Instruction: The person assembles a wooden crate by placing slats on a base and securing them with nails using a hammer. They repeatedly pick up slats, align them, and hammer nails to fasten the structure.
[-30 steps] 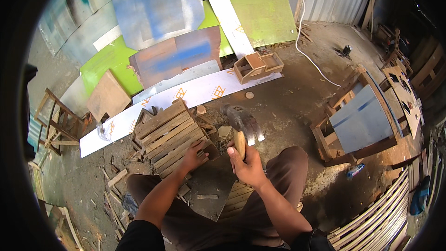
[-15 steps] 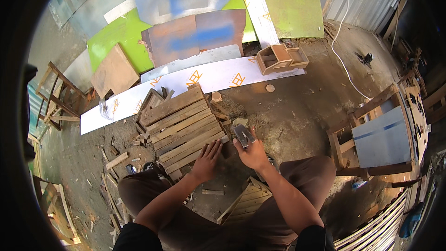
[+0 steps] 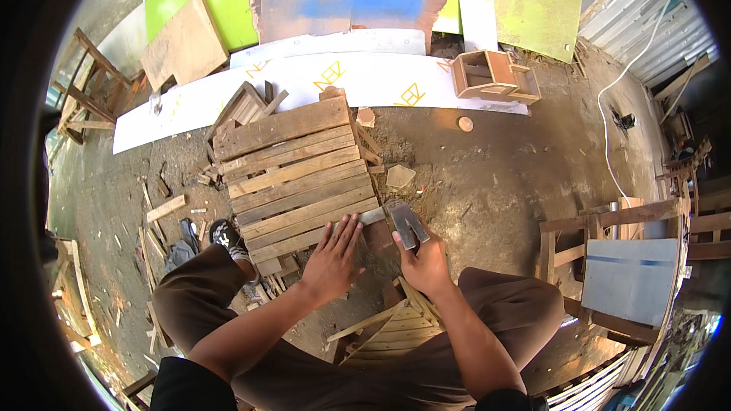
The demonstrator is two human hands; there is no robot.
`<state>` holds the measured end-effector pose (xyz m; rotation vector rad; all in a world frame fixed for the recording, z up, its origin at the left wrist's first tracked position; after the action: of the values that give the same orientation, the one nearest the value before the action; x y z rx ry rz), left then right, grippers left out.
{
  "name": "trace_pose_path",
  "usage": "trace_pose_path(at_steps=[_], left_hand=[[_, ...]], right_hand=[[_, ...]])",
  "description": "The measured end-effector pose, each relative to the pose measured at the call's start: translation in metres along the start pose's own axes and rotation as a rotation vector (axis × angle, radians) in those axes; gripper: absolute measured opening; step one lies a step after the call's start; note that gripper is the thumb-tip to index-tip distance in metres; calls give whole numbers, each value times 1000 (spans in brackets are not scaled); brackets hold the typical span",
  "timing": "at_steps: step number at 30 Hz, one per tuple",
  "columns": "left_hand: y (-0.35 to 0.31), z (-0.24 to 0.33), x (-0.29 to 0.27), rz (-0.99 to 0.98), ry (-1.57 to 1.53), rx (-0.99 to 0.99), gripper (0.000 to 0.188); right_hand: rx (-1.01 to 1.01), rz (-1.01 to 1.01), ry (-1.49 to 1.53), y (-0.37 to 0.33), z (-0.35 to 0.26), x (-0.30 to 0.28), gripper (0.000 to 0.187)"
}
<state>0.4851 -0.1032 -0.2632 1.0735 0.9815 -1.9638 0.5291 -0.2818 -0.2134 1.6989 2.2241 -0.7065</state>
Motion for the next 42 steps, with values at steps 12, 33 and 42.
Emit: trace_pose_path(at_steps=[12, 33, 42], left_hand=[[0, 3, -3, 113, 111, -1, 88], [1, 3, -5, 138, 131, 13, 86], [0, 1, -1, 143, 141, 3, 87]], right_hand=[[-45, -55, 65, -2, 7, 16, 39], [-167, 7, -97, -2, -1, 23, 42], [-491, 129, -177, -9, -51, 15, 53]])
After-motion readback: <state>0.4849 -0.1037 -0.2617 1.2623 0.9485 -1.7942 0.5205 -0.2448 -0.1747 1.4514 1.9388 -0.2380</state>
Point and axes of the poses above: each hand's wrist, its own y-axis towards the middle knuckle, its own x-axis out of the palm, z = x × y, the point moved 8 cm from there along y, towards the middle knuckle, and after that the axes turned 5 degrees about -z, right-handed, at the moved point
